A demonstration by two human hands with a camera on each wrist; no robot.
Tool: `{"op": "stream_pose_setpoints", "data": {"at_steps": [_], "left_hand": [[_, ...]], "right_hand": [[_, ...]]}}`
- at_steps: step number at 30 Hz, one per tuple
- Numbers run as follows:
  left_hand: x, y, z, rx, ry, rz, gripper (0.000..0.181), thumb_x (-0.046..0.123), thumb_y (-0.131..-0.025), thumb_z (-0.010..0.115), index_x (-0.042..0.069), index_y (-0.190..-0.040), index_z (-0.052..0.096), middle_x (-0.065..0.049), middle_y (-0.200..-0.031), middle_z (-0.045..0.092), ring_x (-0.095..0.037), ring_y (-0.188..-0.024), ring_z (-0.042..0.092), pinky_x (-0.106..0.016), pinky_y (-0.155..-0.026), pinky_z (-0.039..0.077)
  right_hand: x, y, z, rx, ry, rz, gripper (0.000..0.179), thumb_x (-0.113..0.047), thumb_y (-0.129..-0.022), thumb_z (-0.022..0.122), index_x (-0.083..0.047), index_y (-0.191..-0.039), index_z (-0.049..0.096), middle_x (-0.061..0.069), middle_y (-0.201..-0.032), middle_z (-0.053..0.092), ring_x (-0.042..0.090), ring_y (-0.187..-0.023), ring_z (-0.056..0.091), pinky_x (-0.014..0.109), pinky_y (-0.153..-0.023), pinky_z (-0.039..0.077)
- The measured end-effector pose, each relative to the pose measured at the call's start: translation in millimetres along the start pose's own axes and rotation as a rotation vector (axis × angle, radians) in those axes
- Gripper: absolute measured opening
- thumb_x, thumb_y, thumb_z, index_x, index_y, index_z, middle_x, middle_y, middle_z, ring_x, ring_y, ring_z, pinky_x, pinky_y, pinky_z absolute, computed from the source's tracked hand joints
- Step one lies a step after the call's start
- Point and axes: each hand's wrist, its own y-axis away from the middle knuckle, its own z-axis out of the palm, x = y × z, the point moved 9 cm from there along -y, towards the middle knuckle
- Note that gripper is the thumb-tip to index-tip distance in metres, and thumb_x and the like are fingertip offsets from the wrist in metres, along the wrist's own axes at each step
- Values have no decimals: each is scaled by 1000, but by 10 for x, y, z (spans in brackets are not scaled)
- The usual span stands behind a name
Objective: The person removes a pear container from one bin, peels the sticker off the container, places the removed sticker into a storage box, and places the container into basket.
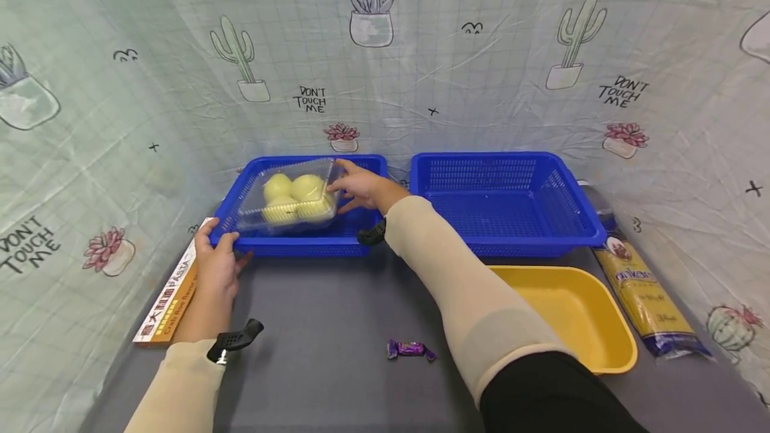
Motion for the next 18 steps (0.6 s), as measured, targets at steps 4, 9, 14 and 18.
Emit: {"op": "stream_pose_setpoints", "data": {"at_steps": [4, 9, 14, 18], "left_hand": [[-7, -3, 1, -5, 1, 9, 60, 15, -109, 54, 32, -163, 34, -6, -172, 22, -30, -139, 49, -47, -106, 53], [-19, -3, 10, -4, -5, 15, 60, 14, -109, 54, 32, -162, 34, -7, -172, 23, -29, -140, 48, -51, -109, 50], [-23, -2, 12, -7, -16, 15, 60, 15, -109, 55, 31, -163, 34, -7, -172, 23, -27, -137, 49, -52, -107, 51], [1, -3, -10, -1, -47, 20, 59, 16, -109, 56, 31, -163, 35, -6, -172, 23, -27, -136, 49, -51, -106, 52]], "right_hand": [[17, -2, -28, 28, -19, 8, 92, 2, -103, 66, -32, -172, 16, 11, -179, 6, 46, -159, 19, 60, -107, 51], [60, -10, -65, 72, 34, 29, 89, -6, -105, 68, -25, -173, 14, 12, -177, 15, 43, -158, 25, 57, -113, 46], [74, -14, -68, 94, 59, 29, 89, -14, -106, 69, -23, -174, 12, 10, -178, 15, 41, -158, 27, 56, -113, 46], [58, -8, -58, 113, 66, 17, 89, -18, -106, 70, -22, -174, 12, 10, -178, 16, 40, -159, 25, 56, -113, 46]]}}
